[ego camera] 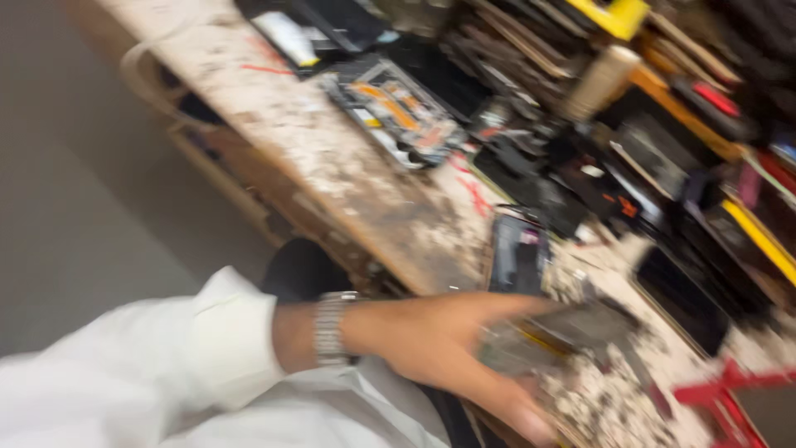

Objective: The person holds a disassembled smartphone and uses a screwdriver to remove screws from the motherboard area. They then detach a small component and reposition it within the chassis.

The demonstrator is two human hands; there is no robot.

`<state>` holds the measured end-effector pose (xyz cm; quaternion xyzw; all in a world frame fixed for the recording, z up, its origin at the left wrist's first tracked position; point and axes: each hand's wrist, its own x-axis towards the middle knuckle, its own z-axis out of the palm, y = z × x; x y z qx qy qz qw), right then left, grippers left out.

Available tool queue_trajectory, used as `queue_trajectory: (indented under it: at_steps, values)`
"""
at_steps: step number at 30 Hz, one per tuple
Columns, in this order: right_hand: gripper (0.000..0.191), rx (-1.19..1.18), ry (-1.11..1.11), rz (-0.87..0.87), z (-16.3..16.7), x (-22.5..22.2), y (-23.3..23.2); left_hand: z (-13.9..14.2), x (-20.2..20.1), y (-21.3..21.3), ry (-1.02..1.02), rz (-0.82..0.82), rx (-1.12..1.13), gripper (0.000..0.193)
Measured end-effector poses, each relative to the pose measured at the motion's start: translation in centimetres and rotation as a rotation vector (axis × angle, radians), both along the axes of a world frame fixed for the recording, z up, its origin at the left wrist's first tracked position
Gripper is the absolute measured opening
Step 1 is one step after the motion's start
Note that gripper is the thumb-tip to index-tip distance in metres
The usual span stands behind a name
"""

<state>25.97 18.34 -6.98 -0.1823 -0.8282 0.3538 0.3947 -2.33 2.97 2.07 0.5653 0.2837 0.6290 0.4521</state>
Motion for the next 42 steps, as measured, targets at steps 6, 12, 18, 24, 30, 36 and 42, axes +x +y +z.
queue_trajectory:
  at_steps: [6,12,18,24,30,36,42]
  values:
    - [0.020,-0.499,0.188,0.084,2.7,-4.3,-4.7,-2.5,-2.5,-1.9,-0.718,-0.318,-0.406,0.070]
    - [0.028,-0.334,0.111,-0.029,9.8,-11.3,-7.6,-2.9,-4.2,-1.3,-0.585,-0.243,-0.351,0.082]
    - [0.031,0.027,0.125,0.040,13.2,-13.4,-6.9,-2.2,-5.5,-0.3,-0.458,-0.220,-0.369,0.081]
    - [0.032,0.030,0.123,0.085,12.9,-13.6,-6.3,-2.2,-5.6,0.0,-0.465,-0.199,-0.403,0.080]
    - [0.031,0.069,0.039,0.112,13.1,-13.6,-5.7,-2.3,-5.7,-0.1,-0.432,-0.159,-0.401,0.082]
    - [0.029,0.080,0.046,0.140,13.0,-13.4,-5.4,-2.5,-5.6,0.0,-0.425,-0.164,-0.408,0.082]
    - [0.025,0.105,0.079,0.127,12.8,-13.5,-5.5,-2.3,-5.6,0.0,-0.398,-0.178,-0.390,0.079]
